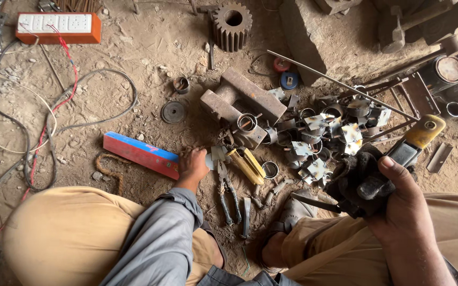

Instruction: The person uses a welding electrode holder to join small metal components while seated on the floor, picking up and positioning metal pieces before applying the electrode to create welds.

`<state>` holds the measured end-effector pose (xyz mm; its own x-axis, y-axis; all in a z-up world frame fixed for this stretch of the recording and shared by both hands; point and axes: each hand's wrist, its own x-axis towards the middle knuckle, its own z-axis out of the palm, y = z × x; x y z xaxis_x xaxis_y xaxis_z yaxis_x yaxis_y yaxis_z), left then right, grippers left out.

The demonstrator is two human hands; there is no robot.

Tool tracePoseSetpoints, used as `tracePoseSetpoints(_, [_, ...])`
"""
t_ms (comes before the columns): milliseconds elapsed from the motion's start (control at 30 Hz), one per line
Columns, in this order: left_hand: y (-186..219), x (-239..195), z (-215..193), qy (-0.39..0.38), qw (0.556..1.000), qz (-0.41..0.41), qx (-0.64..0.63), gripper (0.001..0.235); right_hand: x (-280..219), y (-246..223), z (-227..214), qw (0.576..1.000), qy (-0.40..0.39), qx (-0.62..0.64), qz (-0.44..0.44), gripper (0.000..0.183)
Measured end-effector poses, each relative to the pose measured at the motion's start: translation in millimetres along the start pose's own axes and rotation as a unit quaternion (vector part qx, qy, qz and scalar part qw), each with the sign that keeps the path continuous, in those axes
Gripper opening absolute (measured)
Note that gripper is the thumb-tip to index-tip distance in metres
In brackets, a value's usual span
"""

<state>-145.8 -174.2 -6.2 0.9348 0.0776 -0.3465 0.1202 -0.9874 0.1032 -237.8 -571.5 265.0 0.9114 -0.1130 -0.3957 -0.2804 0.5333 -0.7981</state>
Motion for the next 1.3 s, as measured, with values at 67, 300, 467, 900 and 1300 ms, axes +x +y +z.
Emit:
tracePoseSetpoints(67, [2, 2, 3, 0.008, 1.000, -0.002, 0.001, 0.048, 1, 0, 2, 1.000, 0.023, -0.005, 0.012, 0.049])
tracePoseSetpoints(300, [6, 2, -11, -0.015, 0.999, -0.032, 0.006, 0.085, -1, 0, 6, 1.000, 0.000, -0.005, 0.003, 0.053])
tracePoseSetpoints(467, [1, 12, -15, -0.070, 0.982, -0.124, -0.125, 0.049, -2, 0, 0, 1.000, -0.005, 0.016, 0.009, 0.051])
tracePoseSetpoints(900, [10, 73, -94, 0.002, 0.862, 0.006, -0.506, 0.015, -14, -5, 9, 0.998, -0.030, 0.054, -0.004, 0.050])
tracePoseSetpoints(1300, [102, 97, -66, 0.130, 0.892, 0.066, -0.428, 0.018, -7, -4, -7, 0.999, -0.008, 0.034, -0.014, 0.047])
